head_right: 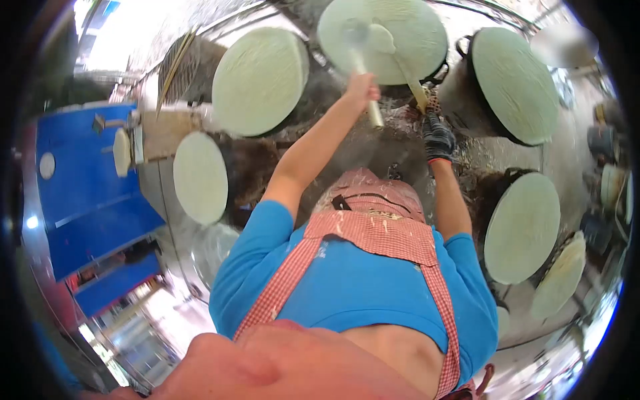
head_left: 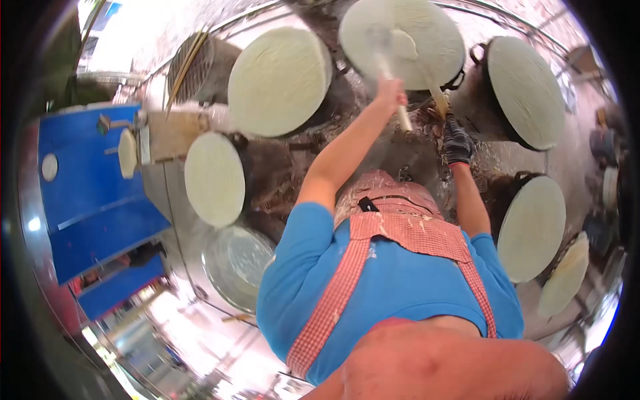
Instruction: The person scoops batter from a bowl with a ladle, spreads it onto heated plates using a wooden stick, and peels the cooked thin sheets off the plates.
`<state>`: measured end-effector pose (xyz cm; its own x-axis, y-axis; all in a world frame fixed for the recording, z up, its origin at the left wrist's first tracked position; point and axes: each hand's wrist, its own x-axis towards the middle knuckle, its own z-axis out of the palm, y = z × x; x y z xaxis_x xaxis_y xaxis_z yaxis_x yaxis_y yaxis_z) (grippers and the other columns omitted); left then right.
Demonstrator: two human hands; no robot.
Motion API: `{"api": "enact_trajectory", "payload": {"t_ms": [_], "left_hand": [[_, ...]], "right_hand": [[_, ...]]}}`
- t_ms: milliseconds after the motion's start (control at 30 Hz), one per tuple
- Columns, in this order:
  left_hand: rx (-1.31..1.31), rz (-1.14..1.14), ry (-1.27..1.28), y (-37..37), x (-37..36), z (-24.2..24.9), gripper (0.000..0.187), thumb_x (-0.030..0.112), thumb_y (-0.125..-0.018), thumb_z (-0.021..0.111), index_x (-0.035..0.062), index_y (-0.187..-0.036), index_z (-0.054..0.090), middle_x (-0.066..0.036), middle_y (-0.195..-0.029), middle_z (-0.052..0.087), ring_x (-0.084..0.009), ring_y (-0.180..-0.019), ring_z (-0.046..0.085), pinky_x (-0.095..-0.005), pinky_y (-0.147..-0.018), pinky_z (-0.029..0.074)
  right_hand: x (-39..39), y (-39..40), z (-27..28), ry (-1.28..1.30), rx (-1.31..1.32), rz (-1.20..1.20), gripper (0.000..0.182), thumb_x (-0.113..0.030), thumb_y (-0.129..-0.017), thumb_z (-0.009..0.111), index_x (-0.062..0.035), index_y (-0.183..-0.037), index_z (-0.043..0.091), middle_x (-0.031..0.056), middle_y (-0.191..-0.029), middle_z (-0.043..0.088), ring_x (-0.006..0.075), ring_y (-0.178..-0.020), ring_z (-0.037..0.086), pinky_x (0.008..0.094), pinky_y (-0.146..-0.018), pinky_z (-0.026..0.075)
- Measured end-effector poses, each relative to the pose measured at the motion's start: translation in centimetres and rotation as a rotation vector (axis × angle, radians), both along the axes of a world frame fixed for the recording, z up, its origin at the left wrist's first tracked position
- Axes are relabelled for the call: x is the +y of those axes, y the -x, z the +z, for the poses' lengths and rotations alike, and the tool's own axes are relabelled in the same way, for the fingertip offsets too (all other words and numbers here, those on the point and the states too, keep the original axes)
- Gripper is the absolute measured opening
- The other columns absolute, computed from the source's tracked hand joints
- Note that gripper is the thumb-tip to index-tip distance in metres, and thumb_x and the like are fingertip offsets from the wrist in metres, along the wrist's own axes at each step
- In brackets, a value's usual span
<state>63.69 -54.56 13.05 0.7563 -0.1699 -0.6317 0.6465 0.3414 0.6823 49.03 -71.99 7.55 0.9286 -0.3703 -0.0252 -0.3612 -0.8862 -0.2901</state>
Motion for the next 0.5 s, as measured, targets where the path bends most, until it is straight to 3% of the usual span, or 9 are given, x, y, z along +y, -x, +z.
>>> {"api": "enact_trajectory", "payload": {"t_ms": [33,67,100,133,200,233,267,400,500], "left_hand": [[0.183,0.017,0.171,0.0,-0.2,-0.6,0.023,0.004,-0.078,0.046,0.0089,-0.092,0.029,0.0,-0.051,0.028,-0.0103,-0.035,0.03,-0.0239,-0.03,0.029],[0.185,0.049,0.18,0.6,1.4,0.3,0.023,0.004,-0.078,0.046,0.0089,-0.092,0.029,0.0,-0.051,0.028,-0.0103,-0.035,0.03,-0.0239,-0.03,0.029],[0.203,-0.022,0.47,1.2,3.8,1.6,0.026,0.006,-0.078,0.048,0.0121,-0.093,0.027,0.001,-0.049,0.027,-0.0096,-0.034,0.029,-0.0237,-0.029,0.028],[0.226,-0.101,0.756,2.8,6.3,2.7,0.03,0.009,-0.078,0.05,0.0153,-0.095,0.026,0.003,-0.048,0.027,-0.0088,-0.033,0.029,-0.0236,-0.028,0.027],[-0.131,-0.122,0.229,7.3,9.6,5.0,0.022,0.019,-0.081,0.052,0.0134,-0.084,0.031,0.007,-0.045,0.024,-0.0066,-0.033,0.027,-0.0218,-0.027,0.024],[0.027,-0.122,0.244,8.0,10.6,5.8,0.022,0.022,-0.083,0.051,0.0125,-0.077,0.032,0.006,-0.045,0.025,-0.0064,-0.033,0.027,-0.0218,-0.026,0.023],[0.205,-0.144,0.251,8.0,11.3,6.1,0.026,0.024,-0.084,0.049,0.0117,-0.07,0.032,0.006,-0.045,0.025,-0.0062,-0.032,0.026,-0.0218,-0.026,0.022],[0.751,-0.116,1.06,6.8,11.9,5.0,0.037,0.027,-0.086,0.047,0.0091,-0.059,0.031,0.004,-0.045,0.024,-0.0068,-0.032,0.025,-0.0211,-0.028,0.023],[0.778,-0.111,0.902,7.4,9.9,8.4,0.039,0.027,-0.086,0.047,0.0097,-0.056,0.03,0.003,-0.044,0.024,-0.0072,-0.032,0.026,-0.0209,-0.028,0.022]], "right_hand": [[1.3,0.5,-0.3,0.002,0.007,0.04,0.03,-0.03,-0.081,0.048,-0.0169,-0.107,0.056,0.013,-0.083,0.06,0.0341,-0.071,0.057,0.0417,-0.062,0.045],[2.4,0.7,-0.4,-0.166,-0.242,0.059,0.029,-0.028,-0.081,0.049,-0.0174,-0.107,0.056,0.0128,-0.083,0.06,0.0335,-0.07,0.057,0.0403,-0.062,0.045],[3.2,0.6,-0.5,-0.338,-0.491,0.068,0.028,-0.025,-0.081,0.051,-0.0179,-0.107,0.057,0.0126,-0.084,0.06,0.0329,-0.068,0.057,0.0389,-0.061,0.046],[3.7,1.7,0.0,-0.339,-0.477,0.079,0.028,-0.025,-0.081,0.051,-0.0179,-0.107,0.057,0.0126,-0.084,0.06,0.0329,-0.068,0.057,0.0389,-0.061,0.046],[3.0,3.1,1.6,-0.283,-0.382,0.087,0.028,-0.022,-0.079,0.054,-0.016,-0.106,0.058,0.0116,-0.081,0.061,0.0302,-0.065,0.057,0.0364,-0.057,0.045],[2.7,2.9,1.2,-0.029,-0.192,0.139,0.026,-0.021,-0.078,0.053,-0.0154,-0.103,0.059,0.0119,-0.074,0.06,0.028,-0.06,0.056,0.036,-0.053,0.043],[3.3,3.0,2.5,0.017,-0.297,0.189,0.026,-0.021,-0.078,0.052,-0.0154,-0.103,0.059,0.0117,-0.072,0.059,0.0268,-0.058,0.055,0.036,-0.051,0.043],[3.2,4.4,2.9,0.24,-0.203,0.172,0.029,-0.021,-0.079,0.048,-0.0146,-0.107,0.055,0.0115,-0.069,0.058,0.0268,-0.057,0.055,0.0384,-0.05,0.042],[2.2,4.6,3.4,-0.069,-0.312,0.049,0.028,-0.012,-0.076,0.056,-0.0058,-0.104,0.057,0.0099,-0.082,0.06,0.0252,-0.071,0.057,0.0358,-0.063,0.044]]}}
